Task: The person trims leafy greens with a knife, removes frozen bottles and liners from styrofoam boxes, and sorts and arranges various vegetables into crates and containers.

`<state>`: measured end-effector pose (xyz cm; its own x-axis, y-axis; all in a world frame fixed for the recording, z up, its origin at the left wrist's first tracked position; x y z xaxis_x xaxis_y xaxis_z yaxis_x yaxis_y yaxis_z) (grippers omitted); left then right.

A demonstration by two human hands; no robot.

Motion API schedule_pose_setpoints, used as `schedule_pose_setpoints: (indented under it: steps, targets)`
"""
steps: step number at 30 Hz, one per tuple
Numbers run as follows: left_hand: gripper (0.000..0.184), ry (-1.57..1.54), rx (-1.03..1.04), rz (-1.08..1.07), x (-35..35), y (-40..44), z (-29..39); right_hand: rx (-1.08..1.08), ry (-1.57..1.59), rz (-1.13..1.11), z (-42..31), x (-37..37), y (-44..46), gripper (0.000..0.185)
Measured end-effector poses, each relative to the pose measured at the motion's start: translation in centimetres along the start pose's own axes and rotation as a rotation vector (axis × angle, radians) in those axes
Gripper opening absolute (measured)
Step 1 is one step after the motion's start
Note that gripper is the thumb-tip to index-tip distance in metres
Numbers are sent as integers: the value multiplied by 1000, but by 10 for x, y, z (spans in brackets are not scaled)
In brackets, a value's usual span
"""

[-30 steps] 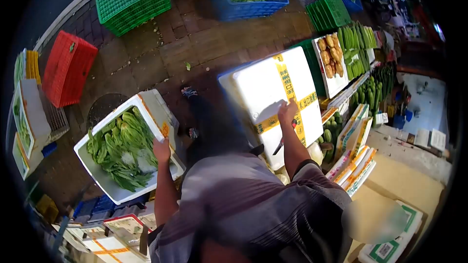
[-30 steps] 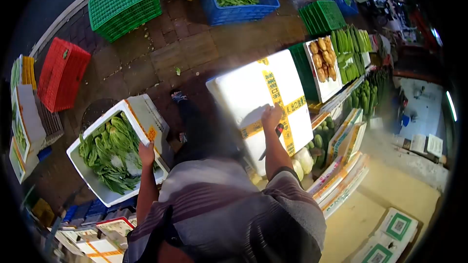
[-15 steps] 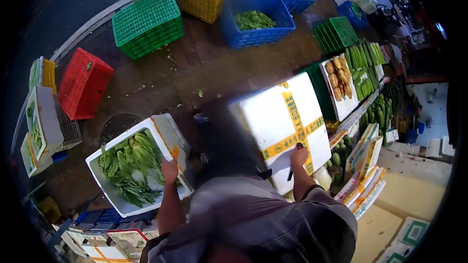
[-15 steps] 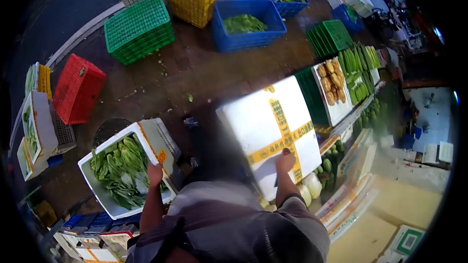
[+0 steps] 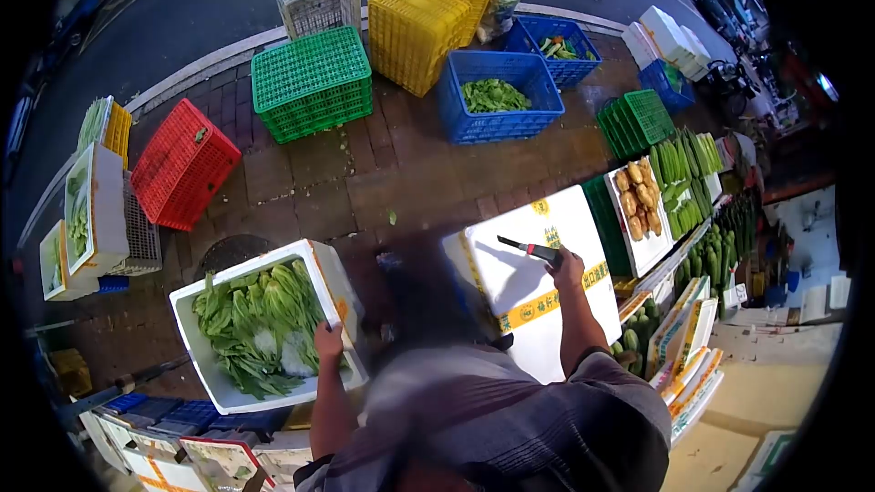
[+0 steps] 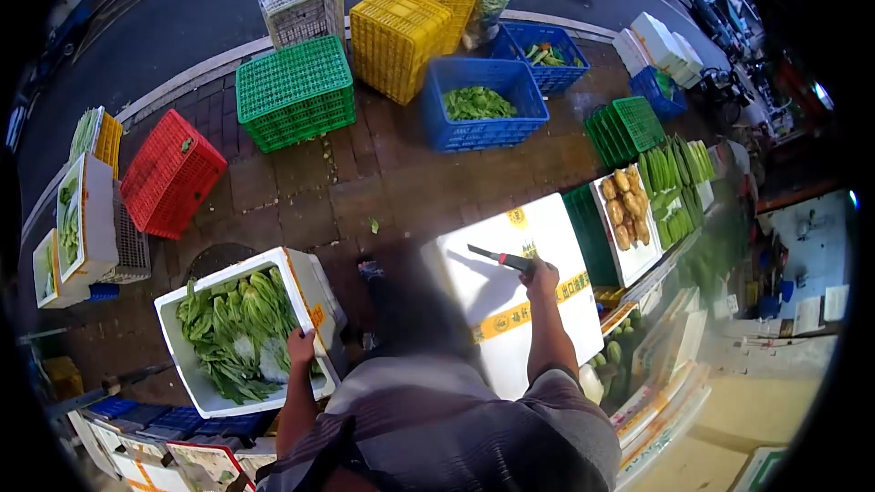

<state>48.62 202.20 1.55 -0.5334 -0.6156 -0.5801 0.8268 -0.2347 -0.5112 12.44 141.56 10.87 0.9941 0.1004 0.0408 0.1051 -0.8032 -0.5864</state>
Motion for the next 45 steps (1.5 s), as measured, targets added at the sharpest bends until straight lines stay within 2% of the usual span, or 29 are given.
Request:
schedule_pose_setpoints:
  steps: [2, 4, 6, 7, 10, 11, 14, 15, 18, 20, 23, 26, 29, 30, 31, 34, 36, 38, 41, 45]
  targets:
    - [34, -4, -34, 6, 1, -4, -10, 26, -50, 57, 20, -16, 1, 23]
    - [35, -70, -54, 21, 8, -2, -29, -11, -245, -21, 46, -38, 7, 26]
    - [35, -106, -28, 43, 5, -8, -22, -73, -331, 57, 56, -49, -7, 28]
    - [35, -121, -16, 54, 2, -11, -18, -82, -523, 80, 52, -53, -13, 31]
    - [35, -57, -18, 36, -2, -15, -6, -455, -1297, 273, 24, -35, -40, 35]
    - [35, -70, -24, 36, -1, -14, -6, -449, -1381, 300, 26, -32, -40, 47]
    - [36, -100, -6, 51, -8, -5, 4, -584, -1380, 100, 24, 20, -65, 55]
    - [36, -101, 21, 57, -15, -4, 14, -690, -1560, 60, 17, 48, -89, 52]
    - [37, -123, 81, 66, -26, 4, 25, -629, -1704, 5, 32, 39, -69, 43]
    - [36, -116, 74, 106, -33, 9, 30, -607, -1650, -110, 27, 43, -61, 38]
    - [43, -76, -35, 132, -33, 31, -7, -541, -1490, -280, 6, 72, -53, 39]
    - [48, -106, -143, 96, -25, 46, -11, -501, -1321, -30, -16, 109, 15, 38]
    - [47, -88, -159, 138, -21, 59, 3, -560, -1046, -85, -63, 205, 64, 39]
    - [47, -60, -187, 141, -21, 63, 7, -481, -1110, -117, -78, 233, 80, 41]
    - [47, -34, -216, 146, -24, 66, 18, -675, -1112, -111, -76, 249, 126, 42]
    - [46, -11, -233, 212, -35, 75, 30, -534, -1032, -204, -116, 319, 159, 37]
    - [49, 55, -242, 209, -35, 85, 22, -454, -1088, -212, -108, 333, 224, 39]
    - [50, 17, -246, 172, -38, 86, 34, -496, -1046, -39, -133, 343, 229, 39]
    - [49, -44, -291, 86, -29, 99, 9, -355, -1220, -30, -127, 350, 260, 41]
    - [47, -64, -362, 59, -24, 106, -18, -235, -1195, -7, -130, 342, 257, 43]
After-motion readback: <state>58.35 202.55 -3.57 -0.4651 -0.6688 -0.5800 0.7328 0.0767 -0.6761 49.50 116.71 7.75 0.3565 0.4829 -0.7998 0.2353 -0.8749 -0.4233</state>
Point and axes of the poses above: each hand's wrist, its own y-axis towards the middle knuckle, its own x-axis out of the palm, z = x × y, the point moved 9 cm from there along y, towards the middle knuckle, and after that the axes turned 4 degrees about -z, right-handed, at the moved point
